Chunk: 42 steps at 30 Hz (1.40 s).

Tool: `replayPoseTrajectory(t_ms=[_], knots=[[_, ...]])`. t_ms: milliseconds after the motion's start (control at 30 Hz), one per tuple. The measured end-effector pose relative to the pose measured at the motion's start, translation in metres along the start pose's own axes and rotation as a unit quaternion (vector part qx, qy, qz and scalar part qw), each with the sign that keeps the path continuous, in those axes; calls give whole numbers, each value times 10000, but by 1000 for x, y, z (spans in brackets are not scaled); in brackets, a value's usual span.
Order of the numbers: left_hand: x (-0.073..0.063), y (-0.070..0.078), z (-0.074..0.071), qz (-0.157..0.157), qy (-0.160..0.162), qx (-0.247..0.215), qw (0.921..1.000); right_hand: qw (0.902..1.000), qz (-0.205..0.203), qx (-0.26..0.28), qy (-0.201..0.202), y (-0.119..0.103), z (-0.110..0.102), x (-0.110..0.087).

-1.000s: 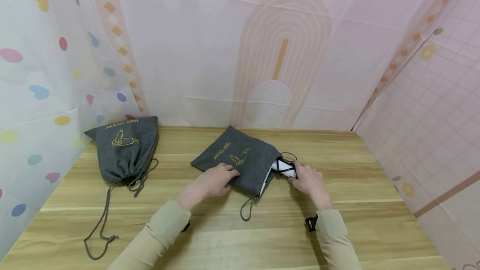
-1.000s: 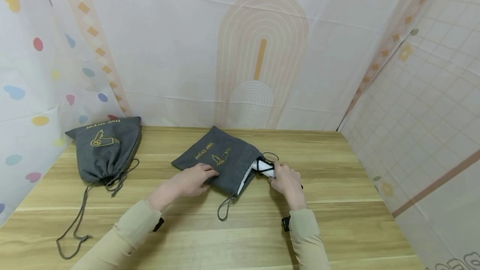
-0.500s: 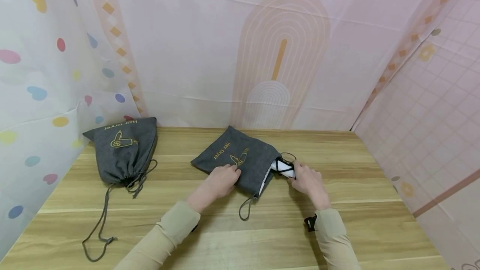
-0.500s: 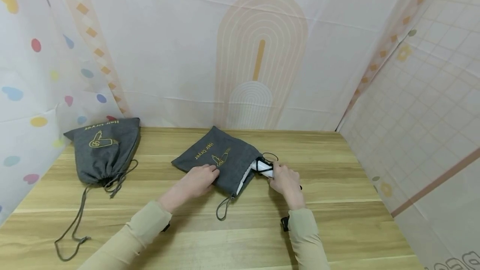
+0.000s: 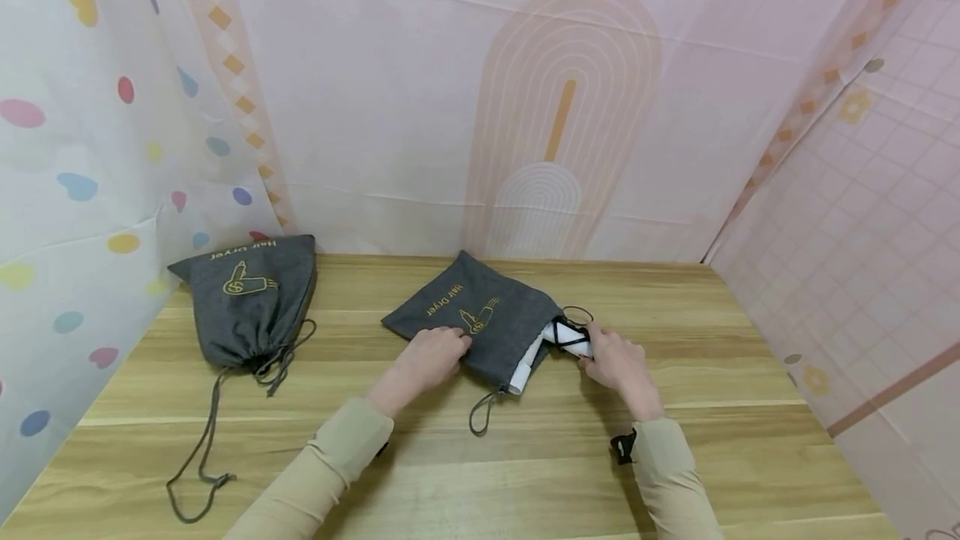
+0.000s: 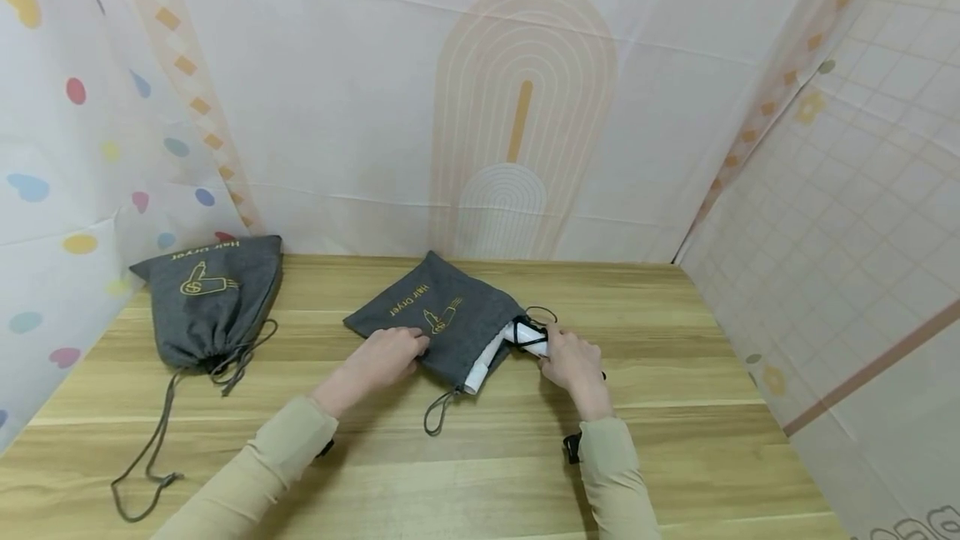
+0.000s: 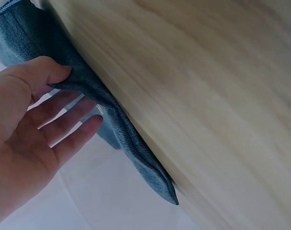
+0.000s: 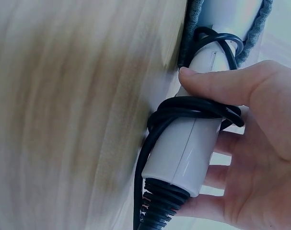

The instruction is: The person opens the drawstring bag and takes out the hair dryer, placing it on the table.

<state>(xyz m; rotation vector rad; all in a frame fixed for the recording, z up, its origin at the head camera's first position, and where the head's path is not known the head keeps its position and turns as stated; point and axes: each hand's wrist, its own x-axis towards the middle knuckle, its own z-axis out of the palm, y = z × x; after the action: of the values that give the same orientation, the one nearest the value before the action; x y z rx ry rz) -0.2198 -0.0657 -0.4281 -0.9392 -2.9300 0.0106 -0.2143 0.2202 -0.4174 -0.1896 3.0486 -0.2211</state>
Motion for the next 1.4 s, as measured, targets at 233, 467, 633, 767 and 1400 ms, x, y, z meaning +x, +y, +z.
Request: replayPoseTrajectory(t_ms=[233,467,633,767,1400], knots=[[1,-9,3,54,39,-341,9994,10000,-67,27,13,1,0,0],[0,-15,3,87,39,-567,9983,9999,-105,31,-8,3,0,0],[2,-21,4,61,76,-592,9982,9999,-117,25,-18,4,0,0],[2,-24,4,60,62,-642,9979,9999,-132,65,-24,5,0,0],[5,-16,6,-182,151,-411,9989,9999,-80,29,-77,3,-2,0]])
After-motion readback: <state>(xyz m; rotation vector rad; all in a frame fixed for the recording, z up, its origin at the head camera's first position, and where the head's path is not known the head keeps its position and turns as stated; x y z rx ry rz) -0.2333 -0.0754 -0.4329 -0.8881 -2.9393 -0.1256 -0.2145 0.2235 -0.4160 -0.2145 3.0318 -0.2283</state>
